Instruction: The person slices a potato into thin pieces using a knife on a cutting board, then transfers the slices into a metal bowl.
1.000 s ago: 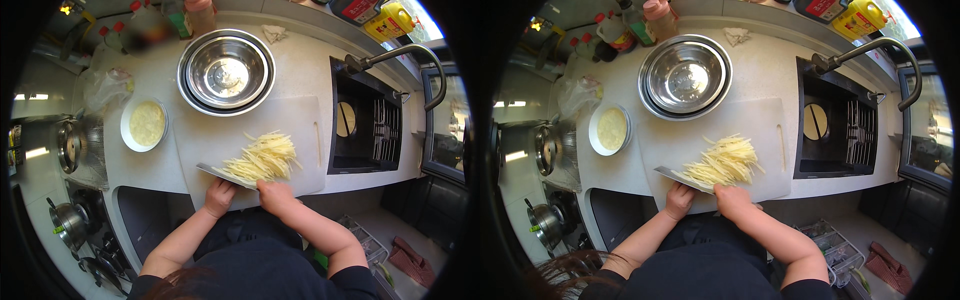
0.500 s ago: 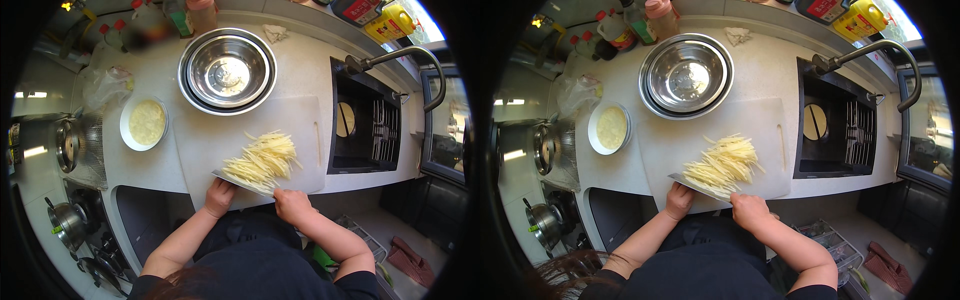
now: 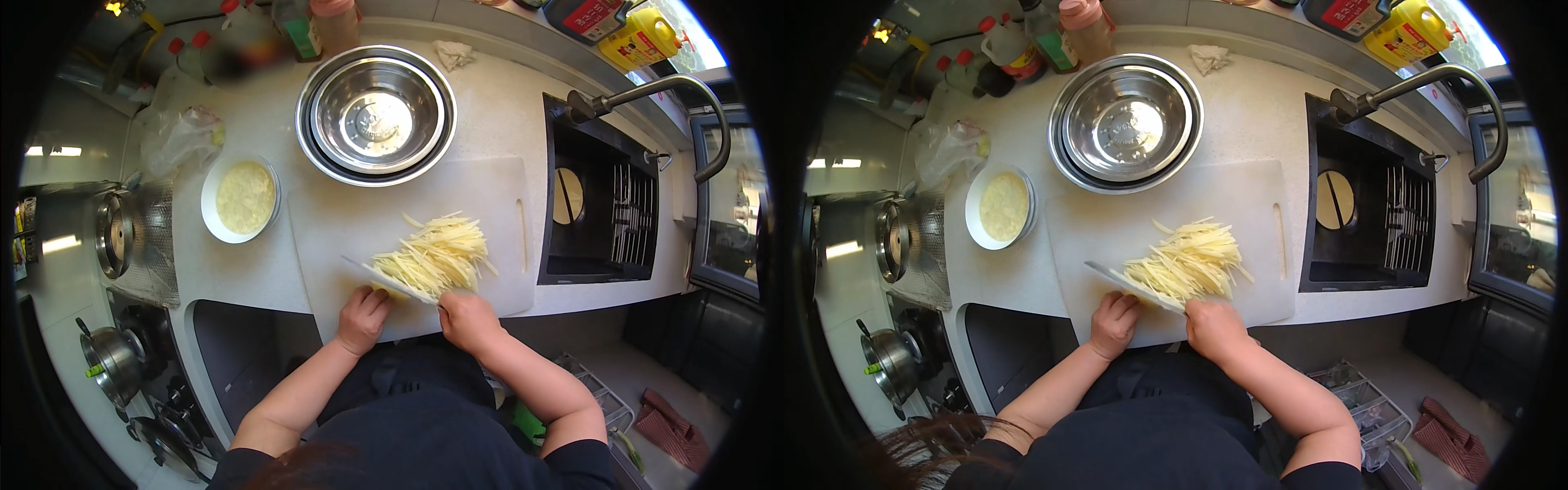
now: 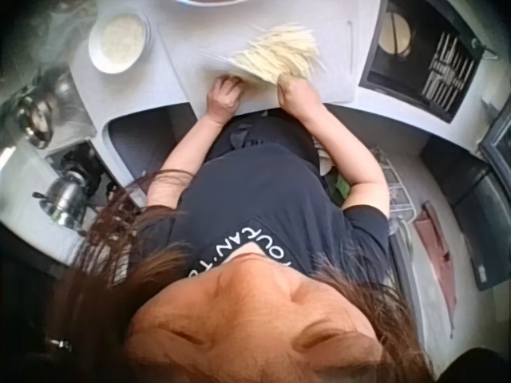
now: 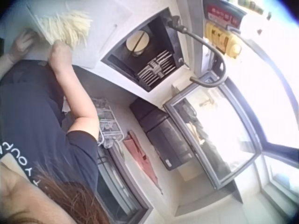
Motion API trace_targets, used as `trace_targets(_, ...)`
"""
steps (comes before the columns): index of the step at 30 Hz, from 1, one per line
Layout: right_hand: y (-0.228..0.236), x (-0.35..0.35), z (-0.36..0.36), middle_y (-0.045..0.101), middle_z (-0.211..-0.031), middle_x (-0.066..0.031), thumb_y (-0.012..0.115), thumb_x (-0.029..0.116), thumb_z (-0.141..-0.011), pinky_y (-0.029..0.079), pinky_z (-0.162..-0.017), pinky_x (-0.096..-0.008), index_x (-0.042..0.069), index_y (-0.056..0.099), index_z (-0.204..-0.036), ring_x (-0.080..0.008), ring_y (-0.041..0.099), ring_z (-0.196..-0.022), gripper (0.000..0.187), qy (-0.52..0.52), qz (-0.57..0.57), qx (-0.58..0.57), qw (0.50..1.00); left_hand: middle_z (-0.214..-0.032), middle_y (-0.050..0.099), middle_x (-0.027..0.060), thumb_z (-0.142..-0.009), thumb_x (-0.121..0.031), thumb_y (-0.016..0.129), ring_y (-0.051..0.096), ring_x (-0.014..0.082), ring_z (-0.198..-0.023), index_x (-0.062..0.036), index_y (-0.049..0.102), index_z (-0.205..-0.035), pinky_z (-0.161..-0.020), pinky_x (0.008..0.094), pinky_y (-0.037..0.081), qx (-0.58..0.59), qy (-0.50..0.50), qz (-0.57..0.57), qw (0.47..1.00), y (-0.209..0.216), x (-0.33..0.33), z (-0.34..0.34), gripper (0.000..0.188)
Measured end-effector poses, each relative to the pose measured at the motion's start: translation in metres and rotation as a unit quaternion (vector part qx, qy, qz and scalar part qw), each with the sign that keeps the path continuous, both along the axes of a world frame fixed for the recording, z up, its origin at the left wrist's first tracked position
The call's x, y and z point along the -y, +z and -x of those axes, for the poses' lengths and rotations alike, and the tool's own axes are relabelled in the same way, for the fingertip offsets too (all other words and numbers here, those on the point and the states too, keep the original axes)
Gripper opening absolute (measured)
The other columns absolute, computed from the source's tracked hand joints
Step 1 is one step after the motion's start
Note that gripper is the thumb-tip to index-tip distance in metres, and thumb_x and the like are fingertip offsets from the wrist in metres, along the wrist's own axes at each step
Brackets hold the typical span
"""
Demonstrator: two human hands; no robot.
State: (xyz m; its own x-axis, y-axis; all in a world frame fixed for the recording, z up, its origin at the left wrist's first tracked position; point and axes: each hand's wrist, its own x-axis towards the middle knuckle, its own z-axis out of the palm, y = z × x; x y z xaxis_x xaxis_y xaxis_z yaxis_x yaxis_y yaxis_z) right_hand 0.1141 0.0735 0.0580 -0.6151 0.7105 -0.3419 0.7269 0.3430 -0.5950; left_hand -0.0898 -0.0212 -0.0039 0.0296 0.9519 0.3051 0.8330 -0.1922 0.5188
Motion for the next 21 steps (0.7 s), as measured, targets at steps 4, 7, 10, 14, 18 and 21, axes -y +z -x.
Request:
trace_targets(4,0.014,0.005,-0.007,0.064,-0.070,-0.0175,0.060,0.013,-0.082,0.050,-0.060,-0.0503,0.006,0.058,-0.082,-0.0399,0.063,-0.066,0.007,0.049,0.039,0.098,0.993,-0.093,0.066,0.0054,-0.065,-0.003,0.065,0.062,0.0273,-0.088,-0.0069,0.070,-0.089,-0.073,0.0330,0.055,-0.007,-0.011,-0.006,1.000,0.000,-0.001,0.002,0.025)
trace_targets(7,0.011,0.006,-0.002,0.066,-0.072,-0.0180,0.057,0.011,-0.082,0.051,-0.060,-0.0505,0.006,0.057,-0.085,-0.0397,0.065,-0.067,0.007,0.066,0.057,0.133,0.987,-0.093,0.066,0.0060,-0.064,-0.002,0.065,0.062,0.0285,-0.089,-0.0069,0.070,-0.087,-0.073,0.0338,0.055,0.003,-0.009,-0.017,1.000,0.000,-0.003,0.002,0.024)
trace_targets(10,0.003,0.004,0.023,0.067,-0.076,-0.0204,0.055,0.008,-0.080,0.052,-0.063,-0.0509,0.004,0.057,-0.090,-0.0402,0.066,-0.071,0.010,0.064,0.080,0.140,0.985,-0.092,0.067,0.0066,-0.062,-0.001,0.065,0.063,0.0301,-0.091,-0.0074,0.071,-0.084,-0.074,0.0354,0.055,0.017,-0.008,-0.008,1.000,0.001,-0.004,0.002,0.023)
trace_targets(14,-0.009,0.003,0.036,0.066,-0.075,-0.0216,0.055,0.008,-0.081,0.051,-0.064,-0.0525,0.003,0.057,-0.088,-0.0415,0.065,-0.070,0.009,0.036,0.065,0.075,0.994,-0.093,0.067,0.0051,-0.065,-0.003,0.064,0.062,0.0278,-0.092,-0.0080,0.071,-0.086,-0.074,0.0332,0.055,0.004,-0.011,-0.001,1.000,0.002,-0.003,0.002,0.023)
trace_targets(18,0.000,0.001,0.017,0.065,-0.074,-0.0219,0.055,0.010,-0.082,0.050,-0.063,-0.0534,0.003,0.057,-0.084,-0.0431,0.063,-0.068,0.008,0.024,0.051,0.031,0.998,-0.093,0.066,0.0046,-0.067,-0.003,0.064,0.061,0.0269,-0.092,-0.0073,0.070,-0.088,-0.074,0.0324,0.055,-0.006,-0.015,0.001,1.000,0.001,-0.003,0.003,0.022)
trace_targets(21,0.020,0.000,0.004,0.065,-0.074,-0.0217,0.055,0.011,-0.082,0.050,-0.064,-0.0534,0.003,0.057,-0.084,-0.0431,0.063,-0.068,0.008,0.045,0.070,0.082,0.993,-0.092,0.066,0.0052,-0.067,-0.003,0.064,0.061,0.0275,-0.092,-0.0064,0.070,-0.086,-0.074,0.0324,0.055,0.006,-0.017,0.005,1.000,-0.002,-0.001,0.003,0.021)
